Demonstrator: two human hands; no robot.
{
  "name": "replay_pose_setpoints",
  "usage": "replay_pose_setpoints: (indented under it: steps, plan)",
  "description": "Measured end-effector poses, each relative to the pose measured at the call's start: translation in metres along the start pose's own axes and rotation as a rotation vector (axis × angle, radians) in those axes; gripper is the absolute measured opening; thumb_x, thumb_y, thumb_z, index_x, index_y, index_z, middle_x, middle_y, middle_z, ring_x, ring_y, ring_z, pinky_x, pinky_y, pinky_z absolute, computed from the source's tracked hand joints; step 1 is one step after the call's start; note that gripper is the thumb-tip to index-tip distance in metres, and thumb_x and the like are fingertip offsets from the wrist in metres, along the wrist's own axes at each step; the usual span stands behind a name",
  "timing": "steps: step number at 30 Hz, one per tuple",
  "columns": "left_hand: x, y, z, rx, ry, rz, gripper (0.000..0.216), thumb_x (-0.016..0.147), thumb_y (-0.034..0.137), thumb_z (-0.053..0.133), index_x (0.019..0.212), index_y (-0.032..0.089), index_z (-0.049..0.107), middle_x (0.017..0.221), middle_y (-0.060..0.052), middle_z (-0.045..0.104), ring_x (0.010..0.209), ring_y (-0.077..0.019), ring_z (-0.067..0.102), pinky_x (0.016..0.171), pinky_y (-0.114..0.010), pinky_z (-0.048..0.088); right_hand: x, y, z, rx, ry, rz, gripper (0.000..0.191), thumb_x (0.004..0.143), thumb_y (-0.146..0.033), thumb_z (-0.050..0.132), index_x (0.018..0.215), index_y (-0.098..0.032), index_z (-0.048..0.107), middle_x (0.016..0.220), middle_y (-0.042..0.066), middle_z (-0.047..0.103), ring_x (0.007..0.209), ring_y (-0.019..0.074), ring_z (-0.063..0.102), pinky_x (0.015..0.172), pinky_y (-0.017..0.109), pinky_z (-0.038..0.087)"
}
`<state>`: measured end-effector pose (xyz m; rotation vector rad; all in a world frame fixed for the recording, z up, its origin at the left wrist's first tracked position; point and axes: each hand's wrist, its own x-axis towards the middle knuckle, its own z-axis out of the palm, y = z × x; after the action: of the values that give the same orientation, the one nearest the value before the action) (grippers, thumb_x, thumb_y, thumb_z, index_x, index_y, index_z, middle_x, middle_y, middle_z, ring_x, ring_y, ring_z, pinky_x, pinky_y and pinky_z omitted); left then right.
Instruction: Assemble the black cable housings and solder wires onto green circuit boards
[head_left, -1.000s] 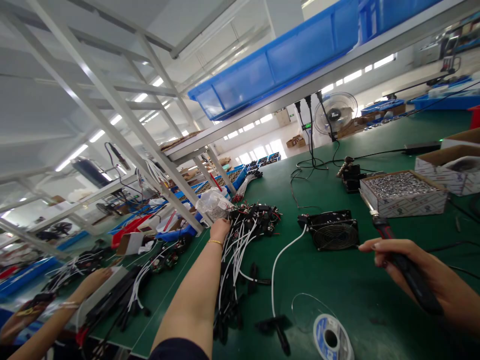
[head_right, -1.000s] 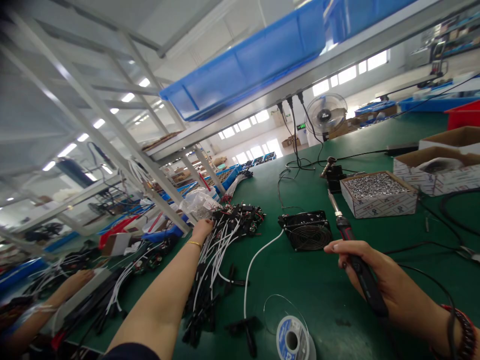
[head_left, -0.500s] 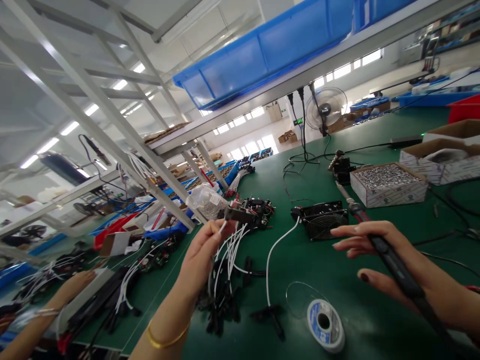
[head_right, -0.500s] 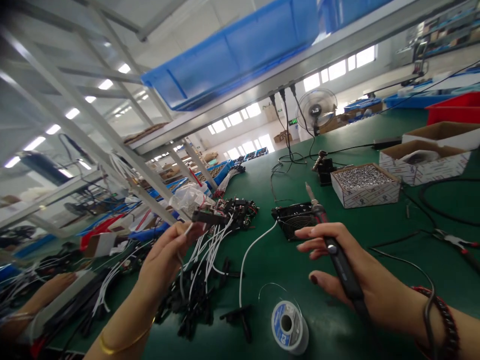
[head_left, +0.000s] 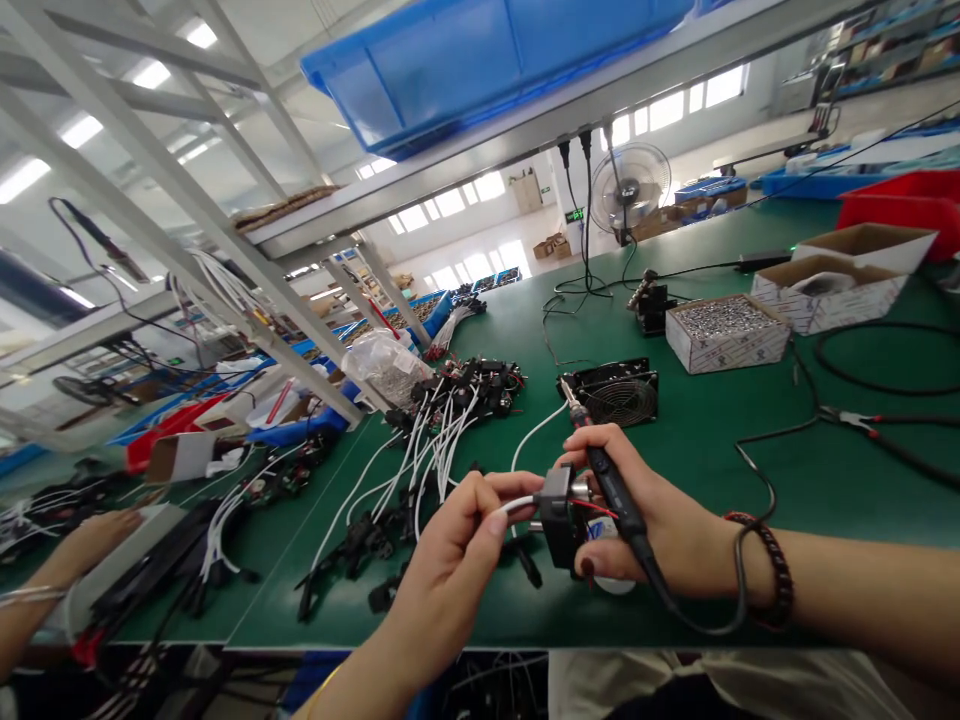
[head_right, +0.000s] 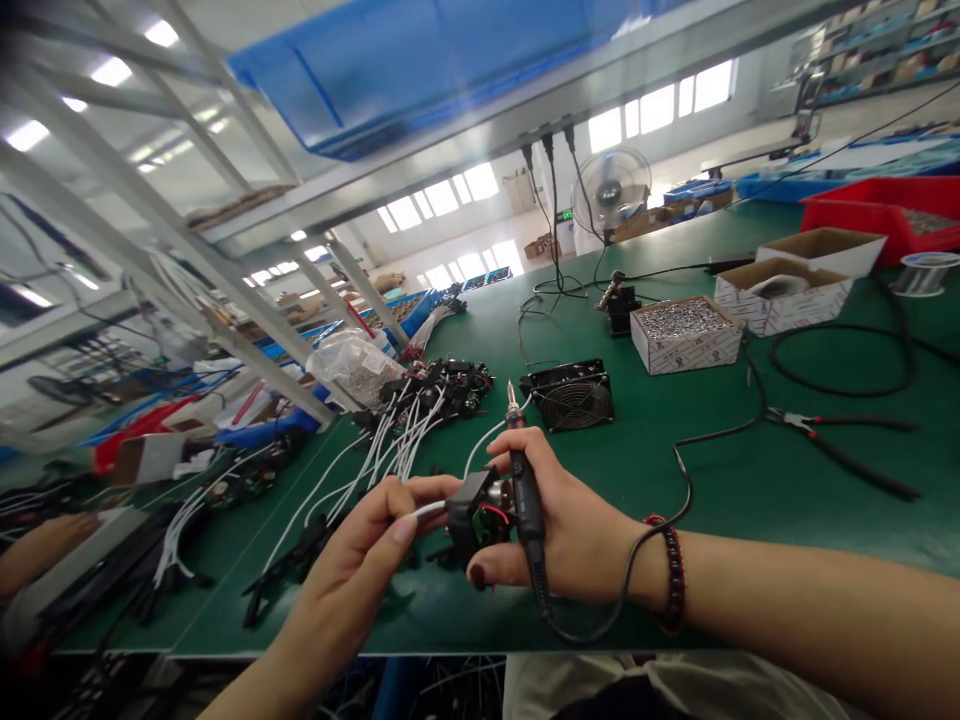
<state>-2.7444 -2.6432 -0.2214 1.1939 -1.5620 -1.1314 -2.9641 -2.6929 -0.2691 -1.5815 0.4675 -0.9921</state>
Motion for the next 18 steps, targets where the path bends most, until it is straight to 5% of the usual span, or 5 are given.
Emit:
replay_pose_setpoints:
  steps: [4,7,9,14,18]
  plan:
    - [0.0,0.009,0.005,0.018,0.038,0.004,0.029,0.103,0.043,0.055,0.086,0.02,0.056,0.115,-0.007,0.072,0.104,-0.0181,0.07,0.095,-0.03,0.056,-0.001,-0.004,0.007,-0.096,0.053,-0.033,0.064,0.082,-0.018,0.074,0.129,-0.027,0.033,0.097,-0.002,0.052,0.069,0.0099,0.053,0.064,0.023,0.049]
    - [-0.005,0.019,-0.012,0.173,-0.186,-0.155,0.034,0.104,0.05,0.049,0.091,0.02,0.057,0.086,-0.002,0.07,0.057,-0.0092,0.06,0.057,-0.02,0.048,-0.001,-0.007,-0.008,-0.171,0.151,-0.152,0.066,0.081,-0.014,0.071,0.133,-0.029,0.034,0.107,0.001,0.053,0.087,0.0148,0.063,0.08,0.029,0.058]
    - [-0.011,0.024,-0.035,0.339,-0.32,-0.247,0.041,0.105,0.053,0.042,0.091,0.02,0.061,0.071,0.001,0.064,0.047,-0.0088,0.05,0.047,-0.02,0.038,-0.004,-0.01,-0.029,-0.196,0.181,-0.2,0.067,0.082,-0.014,0.072,0.135,-0.032,0.036,0.116,0.002,0.052,0.097,0.016,0.067,0.089,0.03,0.059]
    - [-0.016,0.016,-0.085,0.933,-0.236,-0.022,0.036,0.103,0.046,0.047,0.107,0.025,0.075,0.092,-0.005,0.077,0.082,-0.0211,0.069,0.077,-0.028,0.051,-0.021,-0.009,-0.073,-0.464,0.079,-0.251,0.069,0.083,-0.016,0.074,0.138,-0.033,0.038,0.124,0.005,0.056,0.113,0.02,0.066,0.101,0.034,0.056]
    - [-0.005,-0.016,-0.087,1.314,-0.38,0.031,0.034,0.103,0.033,0.044,0.097,0.023,0.077,0.09,-0.008,0.076,0.087,-0.0279,0.066,0.083,-0.041,0.047,-0.031,0.014,-0.068,-0.633,-0.086,-0.199,0.068,0.084,-0.022,0.074,0.137,-0.027,0.031,0.128,0.014,0.06,0.109,0.028,0.069,0.093,0.044,0.059]
